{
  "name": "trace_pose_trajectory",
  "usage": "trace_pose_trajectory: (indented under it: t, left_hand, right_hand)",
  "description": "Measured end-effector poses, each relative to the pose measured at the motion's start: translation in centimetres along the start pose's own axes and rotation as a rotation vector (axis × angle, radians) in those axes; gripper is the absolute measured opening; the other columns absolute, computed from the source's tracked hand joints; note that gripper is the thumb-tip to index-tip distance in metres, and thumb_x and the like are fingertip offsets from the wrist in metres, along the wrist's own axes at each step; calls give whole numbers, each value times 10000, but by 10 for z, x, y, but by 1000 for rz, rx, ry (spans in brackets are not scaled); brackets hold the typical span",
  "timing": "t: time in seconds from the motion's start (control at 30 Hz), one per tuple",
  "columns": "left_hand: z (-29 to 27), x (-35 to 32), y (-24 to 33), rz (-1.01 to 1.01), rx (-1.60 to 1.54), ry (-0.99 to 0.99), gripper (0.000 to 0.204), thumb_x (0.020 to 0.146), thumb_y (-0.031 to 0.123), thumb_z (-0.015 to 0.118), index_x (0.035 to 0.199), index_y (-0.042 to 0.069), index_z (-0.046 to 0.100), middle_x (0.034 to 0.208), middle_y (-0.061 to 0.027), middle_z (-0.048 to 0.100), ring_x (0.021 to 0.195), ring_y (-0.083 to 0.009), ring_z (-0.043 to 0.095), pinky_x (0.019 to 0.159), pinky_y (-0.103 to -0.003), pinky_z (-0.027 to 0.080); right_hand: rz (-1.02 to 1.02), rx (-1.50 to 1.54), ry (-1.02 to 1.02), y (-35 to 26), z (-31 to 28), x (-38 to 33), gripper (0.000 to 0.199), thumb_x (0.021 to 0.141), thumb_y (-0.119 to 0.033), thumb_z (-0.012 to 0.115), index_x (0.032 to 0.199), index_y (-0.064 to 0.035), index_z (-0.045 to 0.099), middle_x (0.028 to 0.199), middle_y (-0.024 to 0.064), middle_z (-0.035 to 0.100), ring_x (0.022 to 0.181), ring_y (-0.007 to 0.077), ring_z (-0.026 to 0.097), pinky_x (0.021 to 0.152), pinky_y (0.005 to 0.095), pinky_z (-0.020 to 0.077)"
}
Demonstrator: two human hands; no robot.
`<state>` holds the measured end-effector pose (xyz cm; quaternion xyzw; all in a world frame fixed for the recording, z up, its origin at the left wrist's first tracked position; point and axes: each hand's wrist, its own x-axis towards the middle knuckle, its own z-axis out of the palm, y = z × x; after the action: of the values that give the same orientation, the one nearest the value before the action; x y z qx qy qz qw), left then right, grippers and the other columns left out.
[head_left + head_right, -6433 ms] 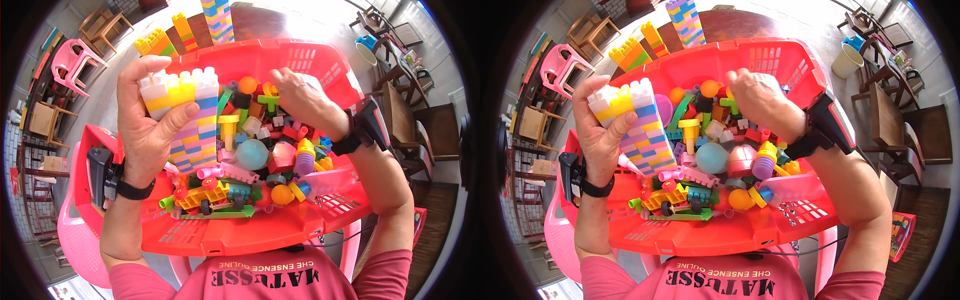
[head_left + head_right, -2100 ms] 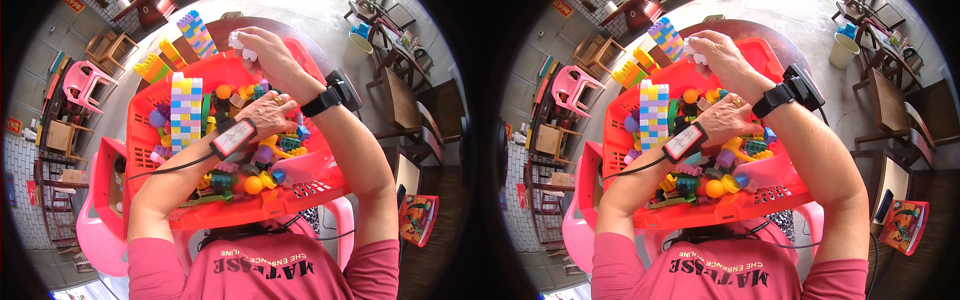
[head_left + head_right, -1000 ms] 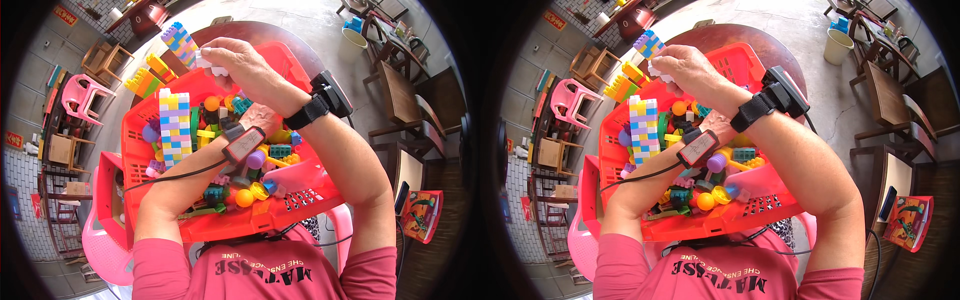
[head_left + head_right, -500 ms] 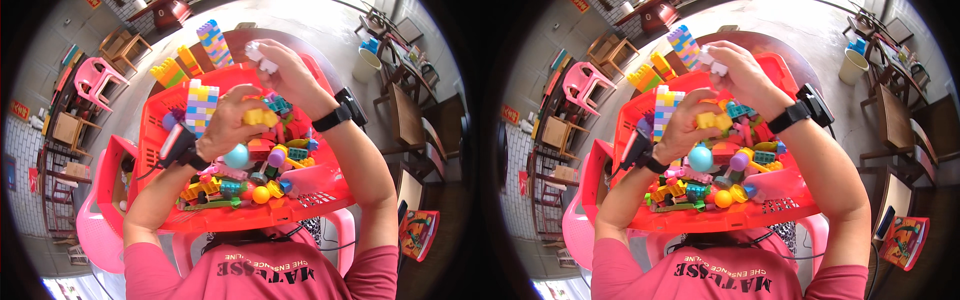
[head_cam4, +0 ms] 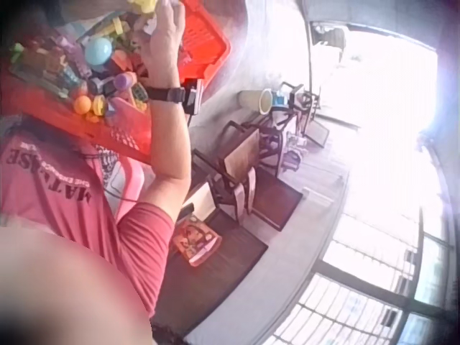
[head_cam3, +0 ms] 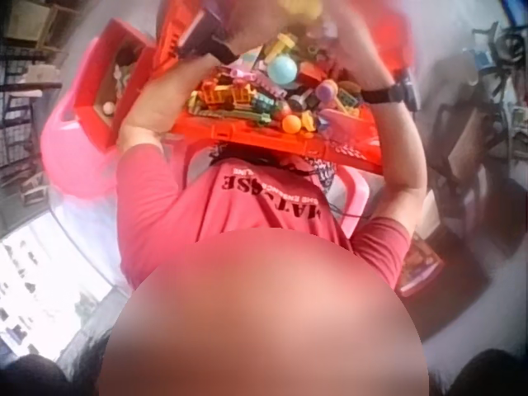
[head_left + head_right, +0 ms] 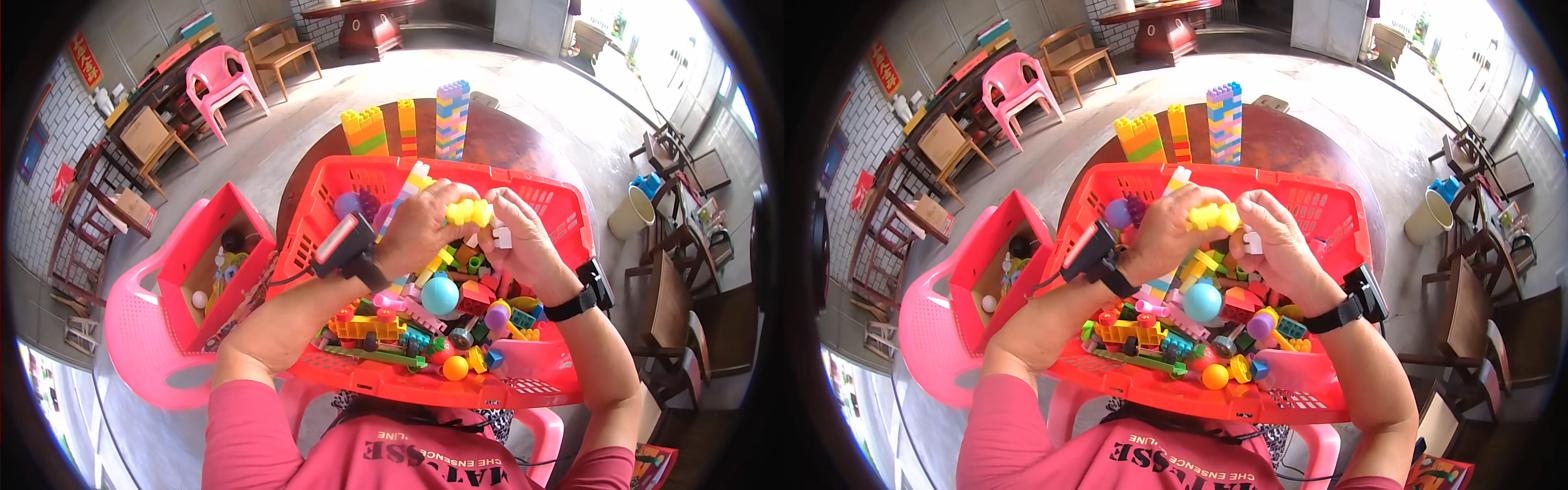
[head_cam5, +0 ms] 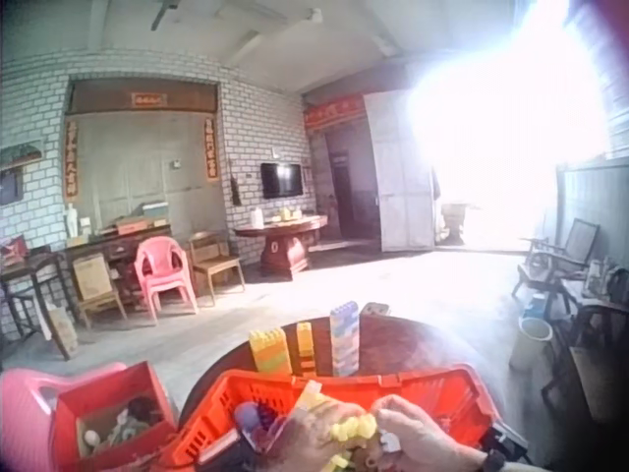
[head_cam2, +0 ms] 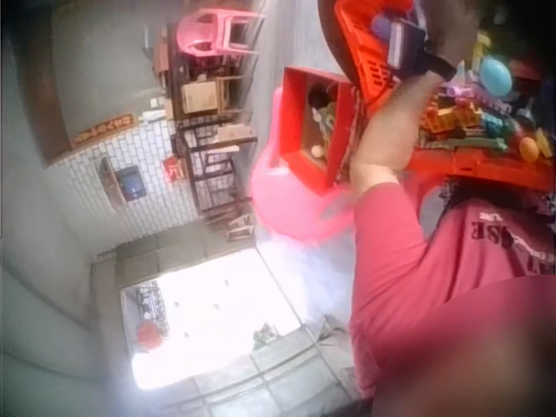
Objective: The person searches through a red basket for colorful plastic blocks and connects them together to build a multi-colored tower.
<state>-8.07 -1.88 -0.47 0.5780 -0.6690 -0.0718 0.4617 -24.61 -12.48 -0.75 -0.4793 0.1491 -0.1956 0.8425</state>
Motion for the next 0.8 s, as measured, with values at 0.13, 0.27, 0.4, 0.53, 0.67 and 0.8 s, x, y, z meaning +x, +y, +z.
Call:
trace_pose_trajectory:
  t: [0.13, 0.27, 0.4, 0.53, 0.67, 0.8]
  left_hand:
    - [10, -8, 5, 76, 224, -23, 434, 803, 224, 726, 1173, 50, 579, 1051, -188, 628, 974, -383, 618, 789, -430, 515]
    - [11, -9, 3, -38, 34, -178, 427, 805, 167, 710, 1185, 34, 570, 1061, -185, 639, 991, -386, 617, 802, -428, 517]
    - [1, -20, -2, -72, 104, -262, 501, 802, 136, 699, 1254, 30, 512, 1074, -212, 633, 978, -391, 622, 786, -456, 511]
    - [8, -39, -3, -185, 363, -274, 697, 828, 227, 682, 1408, 58, 334, 880, -239, 649, 798, -407, 654, 664, -507, 503]
    - [23, -49, -8, -236, 376, -302, 800, 840, 329, 685, 1456, 57, 252, 702, -238, 627, 685, -416, 645, 599, -502, 487]
    - [23, -48, -9, -269, 327, -312, 836, 835, 355, 695, 1466, 59, 234, 699, -234, 627, 683, -415, 646, 601, -501, 486]
  right_hand:
    - [47, -136, 16, -3, -5, 3, 191, 901, -152, 665, 1029, -78, 544, 752, -6, 548, 584, 62, 549, 431, 181, 325]
    - [62, -346, 9, -7, -9, 5, 202, 859, -145, 692, 979, -45, 563, 750, -1, 560, 582, 54, 534, 437, 196, 342]
    - [-5, -694, 0, 2, -6, 5, 233, 830, -145, 692, 989, -22, 574, 780, 21, 592, 602, 73, 558, 472, 223, 414]
    - [35, -840, -71, 11, -4, 7, 251, 817, -143, 693, 1010, -13, 599, 787, 39, 606, 645, 100, 603, 537, 260, 486]
    - [-128, -1147, -159, 21, -6, 5, 311, 802, -113, 684, 1074, 10, 596, 721, 68, 590, 608, 137, 598, 545, 286, 470]
    - [-220, -1223, -249, 26, -2, 1, 251, 799, -142, 691, 952, 17, 573, 756, 106, 608, 611, 175, 620, 553, 312, 486]
